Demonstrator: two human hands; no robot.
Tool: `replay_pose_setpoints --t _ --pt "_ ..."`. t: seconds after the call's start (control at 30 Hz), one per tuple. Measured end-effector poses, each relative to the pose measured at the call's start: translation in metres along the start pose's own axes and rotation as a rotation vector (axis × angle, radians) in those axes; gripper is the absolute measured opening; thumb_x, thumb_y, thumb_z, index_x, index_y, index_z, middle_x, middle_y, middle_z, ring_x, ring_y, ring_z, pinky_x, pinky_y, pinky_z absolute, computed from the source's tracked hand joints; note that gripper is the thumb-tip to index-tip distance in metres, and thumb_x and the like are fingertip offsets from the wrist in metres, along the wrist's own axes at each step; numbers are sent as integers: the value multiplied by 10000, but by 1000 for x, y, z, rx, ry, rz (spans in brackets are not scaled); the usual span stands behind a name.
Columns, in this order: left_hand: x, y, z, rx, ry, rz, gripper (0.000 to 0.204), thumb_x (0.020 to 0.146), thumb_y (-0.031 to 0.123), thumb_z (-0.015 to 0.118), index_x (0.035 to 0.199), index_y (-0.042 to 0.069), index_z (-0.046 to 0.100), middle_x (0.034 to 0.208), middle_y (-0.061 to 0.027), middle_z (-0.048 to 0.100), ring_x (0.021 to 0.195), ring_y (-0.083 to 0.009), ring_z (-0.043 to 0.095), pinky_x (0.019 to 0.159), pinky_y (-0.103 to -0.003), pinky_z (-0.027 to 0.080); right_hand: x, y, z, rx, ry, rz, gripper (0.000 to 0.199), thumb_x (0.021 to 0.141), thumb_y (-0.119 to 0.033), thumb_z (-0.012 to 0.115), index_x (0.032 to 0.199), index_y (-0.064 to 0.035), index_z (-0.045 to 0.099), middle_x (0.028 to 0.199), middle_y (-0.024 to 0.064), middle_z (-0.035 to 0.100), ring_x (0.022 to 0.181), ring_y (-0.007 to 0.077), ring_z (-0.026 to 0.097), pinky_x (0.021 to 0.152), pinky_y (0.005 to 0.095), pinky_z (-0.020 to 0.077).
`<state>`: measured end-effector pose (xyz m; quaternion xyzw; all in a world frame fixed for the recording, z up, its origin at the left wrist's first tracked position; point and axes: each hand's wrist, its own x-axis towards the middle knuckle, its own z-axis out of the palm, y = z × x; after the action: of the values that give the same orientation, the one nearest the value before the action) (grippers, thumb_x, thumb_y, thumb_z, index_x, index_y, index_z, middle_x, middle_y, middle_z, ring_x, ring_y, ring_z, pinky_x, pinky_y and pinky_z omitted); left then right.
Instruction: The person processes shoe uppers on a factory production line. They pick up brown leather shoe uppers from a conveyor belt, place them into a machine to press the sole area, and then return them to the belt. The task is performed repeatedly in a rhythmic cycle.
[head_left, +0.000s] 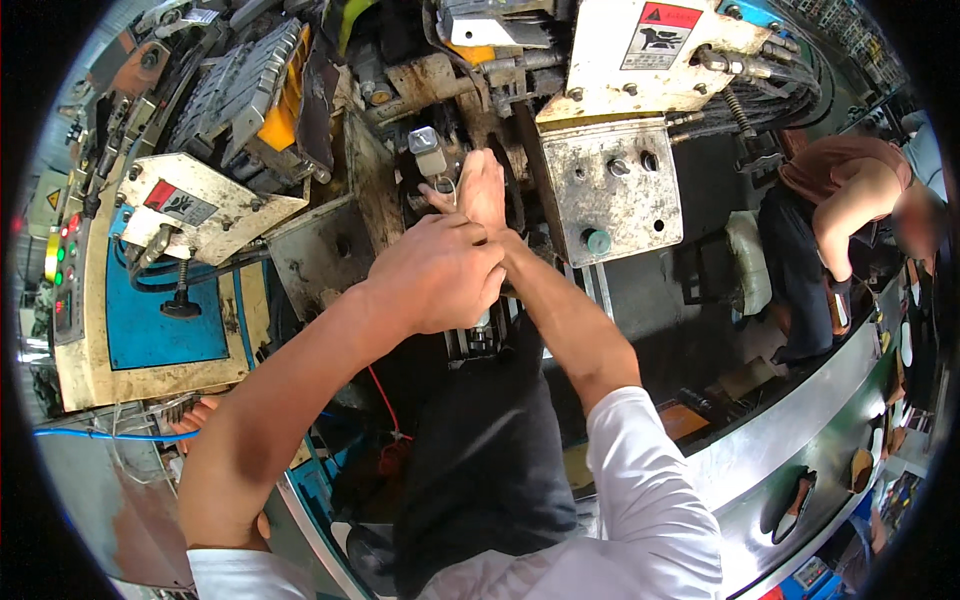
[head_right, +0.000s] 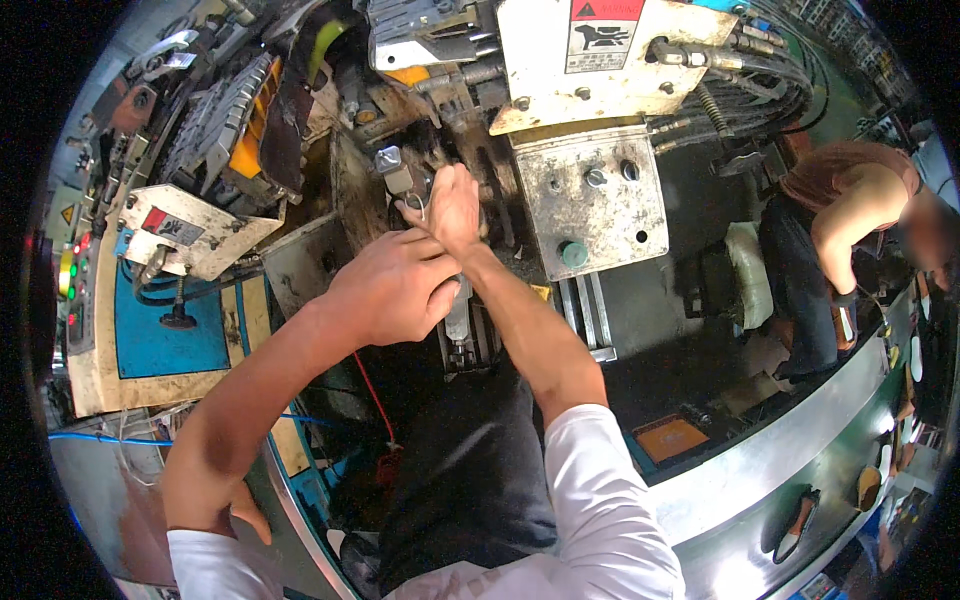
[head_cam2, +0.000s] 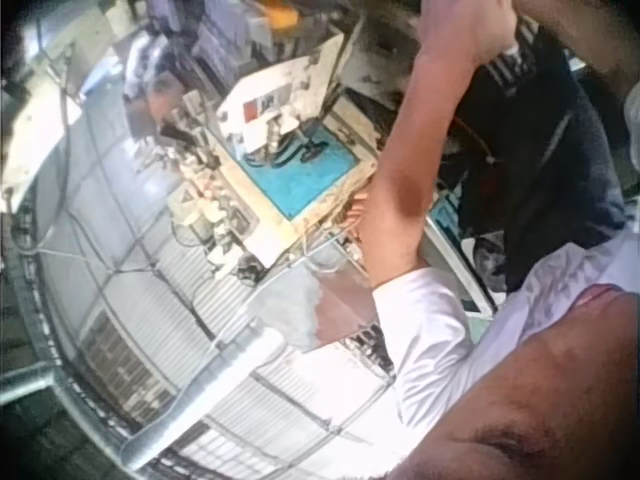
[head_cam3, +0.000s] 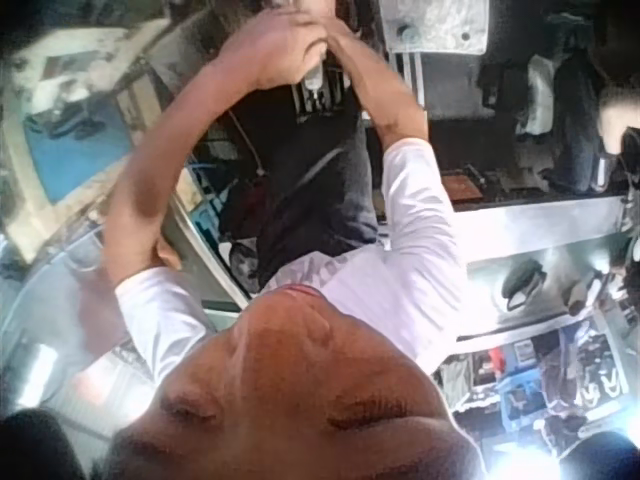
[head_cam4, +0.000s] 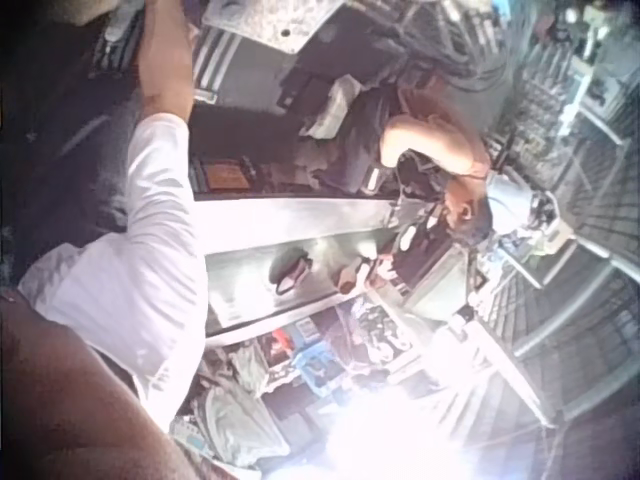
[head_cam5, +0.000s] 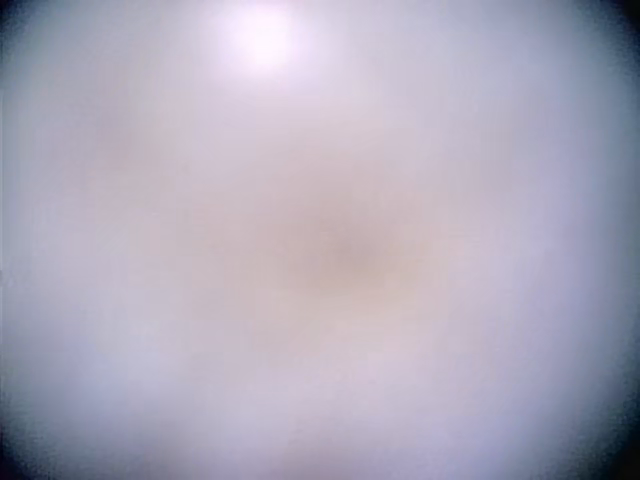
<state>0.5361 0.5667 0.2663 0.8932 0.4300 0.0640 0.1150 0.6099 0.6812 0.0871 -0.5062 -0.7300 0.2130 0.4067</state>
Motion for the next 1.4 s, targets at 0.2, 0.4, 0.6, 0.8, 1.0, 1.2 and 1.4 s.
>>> replay_pose_setpoints --t 0.2,0.4,0.6,0.8,1.0,1.2,1.4 --pt "6 2 -2 -16 2 20 159 912 187 703 919 31 733 926 -165 716 976 -379 705 910 -493 559 12 38 -9 420 -234 -184 902 829 -201 927 1559 12 441 1508 293 538 1459 472 468 1259 495 392" --pt "-10 -2 8 37 95 -24 205 926 234 681 921 42 751 985 -172 740 1035 -380 706 987 -490 544 -1 -17 1 22 78 -64 666 758 -265 991 1082 7 476 1146 326 575 1146 497 559 947 586 446" --pt "0 5 10 5 102 6 232 925 223 665 966 19 766 1036 -185 762 1103 -369 712 1044 -491 519 24 54 -9 844 -479 128 1026 765 -220 992 1570 14 402 1401 304 572 1300 468 566 1157 509 448" --pt "-4 0 7 11 100 -17 267 896 208 658 998 -13 767 1040 -209 775 1088 -382 726 1025 -519 522 0 -8 2 -30 107 -81 707 756 -291 1002 1146 28 506 1151 279 567 991 460 569 838 544 473" --pt "-5 0 5 -39 -36 -79 317 854 208 669 1049 -10 792 1070 -237 778 1103 -401 731 1037 -509 515 13 -22 -35 956 -407 415 288 1055 -199 675 1312 -78 624 1222 79 592 1004 195 597 911 386 612" --pt "0 2 15 -130 -26 -145 194 789 235 747 851 79 844 904 -183 803 930 -368 788 897 -544 589 -23 -153 -52 -386 -253 732 723 1047 -417 731 1626 -147 393 1255 127 704 1114 236 676 918 377 561" --pt "8 14 21 -98 -51 -235 155 884 238 752 968 198 876 1019 -77 821 1018 -292 770 889 -470 567 4 4 -9 -79 -186 147 681 881 -178 902 1461 -91 555 1223 110 741 1082 231 690 923 376 563"
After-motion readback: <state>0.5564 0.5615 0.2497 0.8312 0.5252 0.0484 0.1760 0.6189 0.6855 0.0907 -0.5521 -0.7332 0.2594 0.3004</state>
